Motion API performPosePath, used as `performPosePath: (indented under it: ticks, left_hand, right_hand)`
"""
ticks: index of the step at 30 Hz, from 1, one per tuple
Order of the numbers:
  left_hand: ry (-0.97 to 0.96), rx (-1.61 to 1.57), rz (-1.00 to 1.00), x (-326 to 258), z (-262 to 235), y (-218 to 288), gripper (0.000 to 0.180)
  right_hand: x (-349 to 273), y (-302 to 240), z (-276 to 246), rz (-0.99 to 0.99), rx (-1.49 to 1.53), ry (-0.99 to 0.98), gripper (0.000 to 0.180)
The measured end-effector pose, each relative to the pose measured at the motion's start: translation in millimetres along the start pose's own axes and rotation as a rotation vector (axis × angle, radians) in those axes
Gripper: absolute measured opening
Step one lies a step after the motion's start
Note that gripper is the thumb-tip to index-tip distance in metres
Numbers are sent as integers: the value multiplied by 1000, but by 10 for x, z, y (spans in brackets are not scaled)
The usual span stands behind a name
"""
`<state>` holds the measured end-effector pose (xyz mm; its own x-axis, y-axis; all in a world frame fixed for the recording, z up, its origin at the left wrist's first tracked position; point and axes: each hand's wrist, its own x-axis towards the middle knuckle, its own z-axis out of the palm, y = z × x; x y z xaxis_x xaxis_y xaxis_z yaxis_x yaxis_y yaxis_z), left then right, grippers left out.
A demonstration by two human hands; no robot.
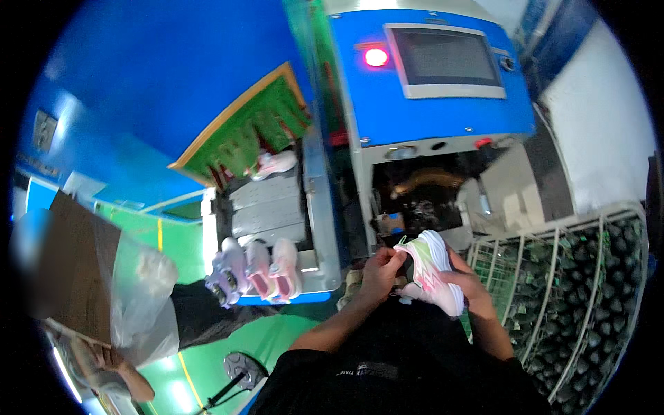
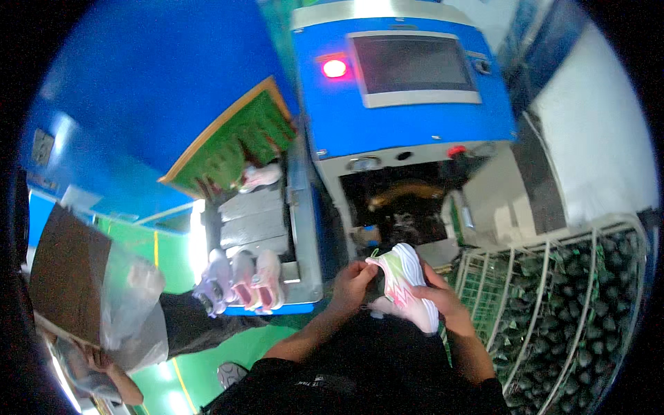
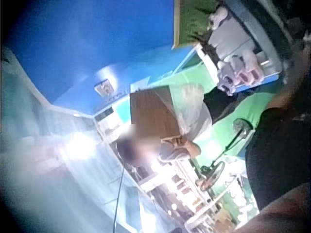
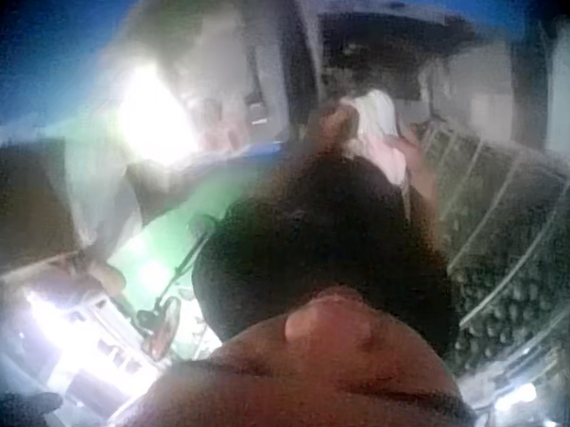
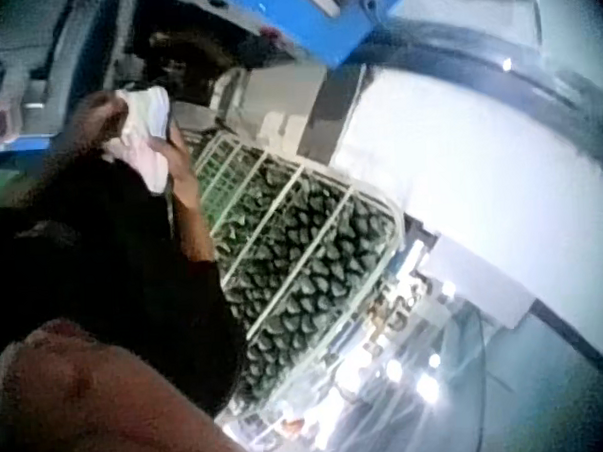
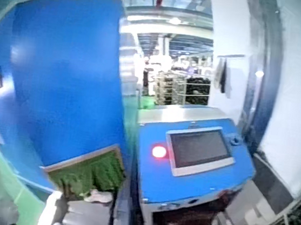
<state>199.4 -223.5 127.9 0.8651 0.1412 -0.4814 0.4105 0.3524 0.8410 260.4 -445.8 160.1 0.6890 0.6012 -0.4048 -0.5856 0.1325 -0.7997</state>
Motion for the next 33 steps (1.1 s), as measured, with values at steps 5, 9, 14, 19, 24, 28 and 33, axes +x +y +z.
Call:
performPosePath:
  ticks: [5, 9, 14, 19, 24, 28, 33]
  left_hand:
    - [-178, 264, 230, -155, 357, -260, 29]
    - [-316, 247, 237, -48, 383, -641, 36]
    - [-276, 227, 204, 413, 411, -765, 38]
    - [-337, 10, 14, 924, 365, -1254, 38]
    - [-319, 175, -175, 961, 176, -1120, 39]
    - [-281, 568, -218, 504, -162, -312, 42]
    - [-151, -39, -237, 275, -605, -331, 34]
  right_hand:
    - [-172, 111, -454, -154, 144, 200, 78]
    - [75, -309, -326, -230, 70, 359, 70]
    - [569, -407, -429, -333, -751, 528, 80]
    - [929, -410, -37, -191, -1607, 614, 78]
    - [1322, -464, 155, 81, -1629, 572, 74]
    - [1291, -466, 172, 54, -1741, 552, 78]
    - [1219, -302, 95, -113, -1730, 631, 80]
